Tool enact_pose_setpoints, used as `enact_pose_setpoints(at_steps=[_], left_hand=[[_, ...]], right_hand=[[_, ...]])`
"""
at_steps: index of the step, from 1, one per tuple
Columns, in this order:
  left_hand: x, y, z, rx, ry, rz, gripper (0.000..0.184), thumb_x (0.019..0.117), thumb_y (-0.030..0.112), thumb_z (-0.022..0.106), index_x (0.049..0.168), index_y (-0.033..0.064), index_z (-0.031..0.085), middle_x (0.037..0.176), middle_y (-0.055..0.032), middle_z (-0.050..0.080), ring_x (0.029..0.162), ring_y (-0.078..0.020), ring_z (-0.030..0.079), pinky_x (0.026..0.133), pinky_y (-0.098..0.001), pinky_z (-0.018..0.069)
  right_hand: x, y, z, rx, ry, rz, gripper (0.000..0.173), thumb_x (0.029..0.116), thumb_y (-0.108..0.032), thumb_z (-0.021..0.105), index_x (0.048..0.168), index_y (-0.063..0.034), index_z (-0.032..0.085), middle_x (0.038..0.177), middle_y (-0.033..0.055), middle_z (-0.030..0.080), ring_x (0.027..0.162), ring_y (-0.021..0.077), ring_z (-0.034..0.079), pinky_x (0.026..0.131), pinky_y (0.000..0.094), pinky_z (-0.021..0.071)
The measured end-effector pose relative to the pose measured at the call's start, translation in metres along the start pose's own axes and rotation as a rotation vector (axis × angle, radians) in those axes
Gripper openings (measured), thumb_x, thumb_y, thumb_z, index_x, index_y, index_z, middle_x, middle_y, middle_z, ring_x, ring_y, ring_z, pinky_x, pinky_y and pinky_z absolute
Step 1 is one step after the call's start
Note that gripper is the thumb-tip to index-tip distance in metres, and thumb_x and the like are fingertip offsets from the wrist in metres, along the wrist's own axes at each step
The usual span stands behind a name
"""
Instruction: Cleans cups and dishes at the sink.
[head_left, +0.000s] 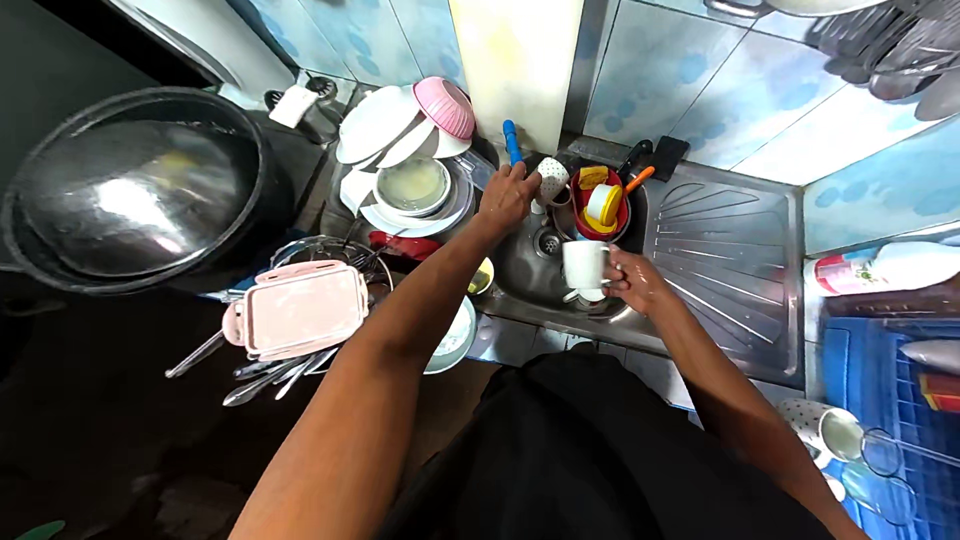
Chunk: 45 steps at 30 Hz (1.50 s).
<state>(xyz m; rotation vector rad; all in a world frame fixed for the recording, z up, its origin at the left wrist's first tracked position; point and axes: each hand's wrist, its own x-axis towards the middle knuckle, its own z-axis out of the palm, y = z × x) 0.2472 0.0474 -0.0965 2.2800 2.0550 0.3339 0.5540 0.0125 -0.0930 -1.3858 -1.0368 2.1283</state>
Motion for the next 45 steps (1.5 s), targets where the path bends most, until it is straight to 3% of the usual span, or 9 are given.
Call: enact_pose_setpoints(at_steps=[4,8,10,13,19,29,37,41,45], left_hand=[[-0.013,0.043,-0.023,-0.137,0.185,-0.091,0.058,0.0984,0.042,0.064,0.151,0.0197,0.052,0.153,-0.0263,0.043,0.126,-0.0508,0.051,0.094,-0.0662,0.0451],[-0.063,0.130,0.012,-1.091,-0.076,-0.283,0.057,0.1022,0.037,0.062,0.151,0.0119,0.046,0.130,-0.0150,0.065,0.106,-0.0263,0.069,0.088,-0.0449,0.0587],[-0.079,0.152,0.046,-1.694,-0.392,-0.387,0.058,0.1046,0.044,0.052,0.155,0.0200,0.038,0.129,-0.0170,0.063,0.101,-0.0311,0.069,0.080,-0.0489,0.0605],[-0.097,0.159,0.072,-2.019,-0.351,-0.522,0.050,0.1010,0.047,0.055,0.140,0.0157,0.052,0.113,-0.0135,0.070,0.094,-0.0258,0.070,0.080,-0.0456,0.0602],[-0.128,0.143,0.083,-2.249,-0.023,-0.756,0.043,0.1031,0.038,0.049,0.132,0.0064,0.053,0.111,-0.0205,0.068,0.096,-0.0337,0.069,0.081,-0.0542,0.0600],[-0.176,0.136,0.092,-2.265,0.161,-0.786,0.063,0.0906,0.056,0.066,0.134,0.0116,0.055,0.114,-0.0187,0.068,0.096,-0.0342,0.070,0.079,-0.0536,0.0611],[-0.182,0.123,0.107,-2.315,0.169,-0.662,0.068,0.0846,0.062,0.069,0.131,0.0139,0.058,0.114,-0.0150,0.070,0.098,-0.0302,0.070,0.080,-0.0510,0.0608],[-0.180,0.122,0.102,-2.314,0.166,-0.669,0.066,0.0877,0.059,0.067,0.133,0.0122,0.056,0.114,-0.0150,0.070,0.098,-0.0295,0.070,0.082,-0.0500,0.0606],[-0.176,0.123,0.100,-2.346,0.102,-0.608,0.056,0.0958,0.054,0.060,0.133,0.0116,0.054,0.114,-0.0150,0.069,0.099,-0.0288,0.069,0.083,-0.0487,0.0600]], right_hand=[[-0.044,-0.002,-0.056,0.203,0.229,-0.076,0.040,0.1100,-0.037,0.042,0.075,-0.0185,0.045,0.053,-0.0061,0.034,0.044,0.0101,0.036,0.052,0.0320,0.0492],[-0.047,0.013,-0.065,0.429,0.190,-0.054,0.045,0.1104,-0.036,0.035,0.069,-0.0191,0.043,0.049,-0.0056,0.035,0.041,0.0107,0.038,0.050,0.0334,0.0514],[-0.038,0.022,-0.051,0.443,0.073,-0.021,0.048,0.1102,-0.039,0.033,0.068,-0.0202,0.044,0.048,-0.0063,0.037,0.042,0.0100,0.040,0.052,0.0329,0.0517],[-0.025,0.026,-0.023,0.352,-0.063,0.052,0.046,0.1105,-0.044,0.035,0.077,-0.0169,0.049,0.054,-0.0046,0.042,0.046,0.0107,0.043,0.055,0.0326,0.0522],[-0.007,-0.016,-0.038,-0.524,0.025,-0.162,0.043,0.1095,-0.036,0.048,0.137,-0.0036,0.054,0.110,0.0140,0.068,0.074,0.0202,0.065,0.069,0.0393,0.0570],[0.072,-0.113,-0.080,-1.194,0.066,-0.479,0.027,0.0978,-0.008,0.060,0.123,-0.0014,0.066,0.113,0.0226,0.070,0.102,0.0371,0.069,0.092,0.0588,0.0545],[0.084,-0.031,-0.085,-1.439,-0.118,-0.311,0.023,0.0958,-0.019,0.064,0.097,0.0012,0.074,0.102,0.0256,0.071,0.098,0.0444,0.068,0.088,0.0697,0.0516],[0.050,0.009,-0.068,-1.321,-0.040,-0.270,0.023,0.0987,-0.020,0.063,0.108,-0.0021,0.073,0.106,0.0237,0.071,0.102,0.0430,0.069,0.091,0.0706,0.0514],[0.015,0.000,-0.020,-1.139,0.029,-0.599,0.021,0.1005,-0.017,0.061,0.112,-0.0033,0.071,0.097,0.0165,0.073,0.086,0.0311,0.071,0.083,0.0572,0.0576]])
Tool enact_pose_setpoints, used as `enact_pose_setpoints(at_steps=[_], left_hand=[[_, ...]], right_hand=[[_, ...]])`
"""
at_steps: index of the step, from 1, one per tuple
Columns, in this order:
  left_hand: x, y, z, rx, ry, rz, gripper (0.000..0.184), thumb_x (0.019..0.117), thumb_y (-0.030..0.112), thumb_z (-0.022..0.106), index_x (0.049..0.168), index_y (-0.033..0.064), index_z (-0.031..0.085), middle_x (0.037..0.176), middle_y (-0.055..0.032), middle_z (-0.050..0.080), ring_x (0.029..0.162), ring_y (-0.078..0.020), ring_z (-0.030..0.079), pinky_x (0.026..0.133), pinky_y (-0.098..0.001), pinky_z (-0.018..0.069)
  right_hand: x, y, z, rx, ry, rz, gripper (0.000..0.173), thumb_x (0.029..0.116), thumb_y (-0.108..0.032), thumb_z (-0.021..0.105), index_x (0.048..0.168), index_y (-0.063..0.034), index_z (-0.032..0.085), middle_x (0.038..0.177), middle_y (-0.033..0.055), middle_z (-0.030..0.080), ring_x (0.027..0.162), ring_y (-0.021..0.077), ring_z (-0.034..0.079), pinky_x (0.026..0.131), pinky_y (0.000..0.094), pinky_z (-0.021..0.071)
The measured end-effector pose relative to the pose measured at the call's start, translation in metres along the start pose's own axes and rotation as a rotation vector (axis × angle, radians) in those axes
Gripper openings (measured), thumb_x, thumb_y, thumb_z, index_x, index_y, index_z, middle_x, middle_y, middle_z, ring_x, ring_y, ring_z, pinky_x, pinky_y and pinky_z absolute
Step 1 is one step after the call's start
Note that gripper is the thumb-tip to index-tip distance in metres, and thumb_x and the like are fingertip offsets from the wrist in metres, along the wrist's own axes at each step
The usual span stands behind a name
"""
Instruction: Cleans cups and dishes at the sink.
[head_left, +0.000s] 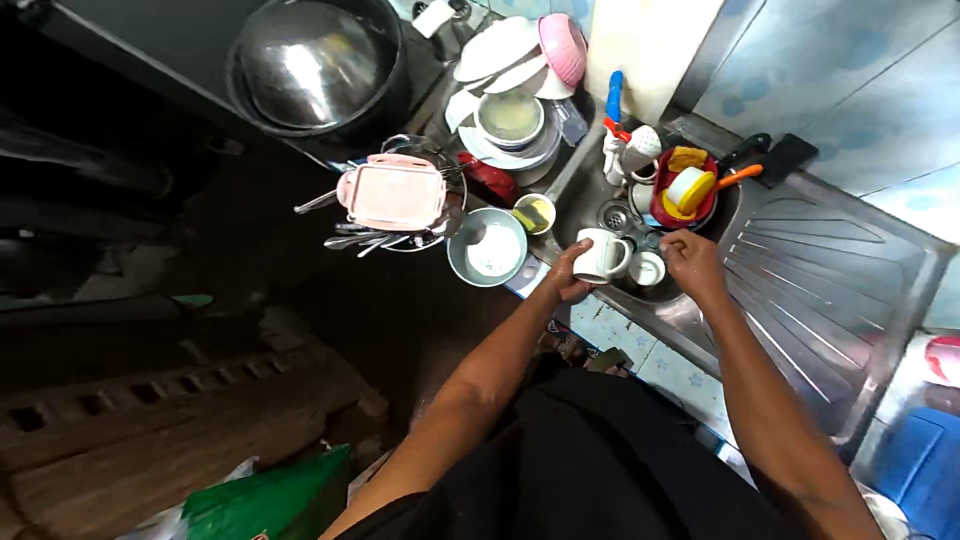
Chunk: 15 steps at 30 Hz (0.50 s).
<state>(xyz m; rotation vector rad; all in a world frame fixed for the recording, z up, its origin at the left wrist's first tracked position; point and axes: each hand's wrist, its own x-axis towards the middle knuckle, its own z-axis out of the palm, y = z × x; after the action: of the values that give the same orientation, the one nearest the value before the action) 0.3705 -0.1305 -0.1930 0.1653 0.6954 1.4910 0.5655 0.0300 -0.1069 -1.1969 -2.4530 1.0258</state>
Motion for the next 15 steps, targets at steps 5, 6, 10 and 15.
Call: enact_pose_setpoints(at_steps=[5,6,10,15], left_hand=[[-0.003,0.007,0.016,0.160,0.077,-0.090,0.050,0.0945,0.057,0.060,0.127,0.0190,0.060,0.106,-0.0050,0.070,0.089,-0.0170,0.069,0.077,-0.0371,0.0599],[0.002,0.006,0.014,0.166,0.070,-0.102,0.047,0.0961,0.054,0.058,0.126,0.0184,0.060,0.105,-0.0051,0.070,0.089,-0.0167,0.069,0.077,-0.0372,0.0594],[0.010,0.004,0.006,0.156,0.038,-0.123,0.040,0.1014,0.043,0.053,0.131,0.0170,0.055,0.105,-0.0078,0.070,0.091,-0.0199,0.069,0.081,-0.0412,0.0588],[0.005,0.010,0.005,0.175,0.065,-0.145,0.032,0.1099,0.034,0.039,0.131,0.0140,0.051,0.101,-0.0075,0.070,0.088,-0.0183,0.069,0.080,-0.0380,0.0588]], right_hand=[[0.043,-0.111,0.025,-0.110,-0.094,-0.364,0.022,0.0990,-0.012,0.059,0.115,-0.0034,0.072,0.112,0.0164,0.072,0.102,0.0313,0.071,0.093,0.0539,0.0571],[0.059,-0.129,0.038,-0.163,-0.163,-0.357,0.022,0.0993,-0.013,0.059,0.115,-0.0038,0.072,0.111,0.0177,0.071,0.104,0.0346,0.070,0.093,0.0574,0.0554],[0.121,-0.158,0.110,-0.361,-0.408,-0.114,0.030,0.0922,-0.016,0.068,0.120,-0.0037,0.068,0.115,0.0250,0.069,0.111,0.0452,0.066,0.091,0.0684,0.0520],[0.150,-0.151,0.164,-0.315,-0.461,0.082,0.031,0.0837,-0.010,0.073,0.111,0.0030,0.068,0.112,0.0277,0.068,0.106,0.0445,0.067,0.086,0.0659,0.0541]])
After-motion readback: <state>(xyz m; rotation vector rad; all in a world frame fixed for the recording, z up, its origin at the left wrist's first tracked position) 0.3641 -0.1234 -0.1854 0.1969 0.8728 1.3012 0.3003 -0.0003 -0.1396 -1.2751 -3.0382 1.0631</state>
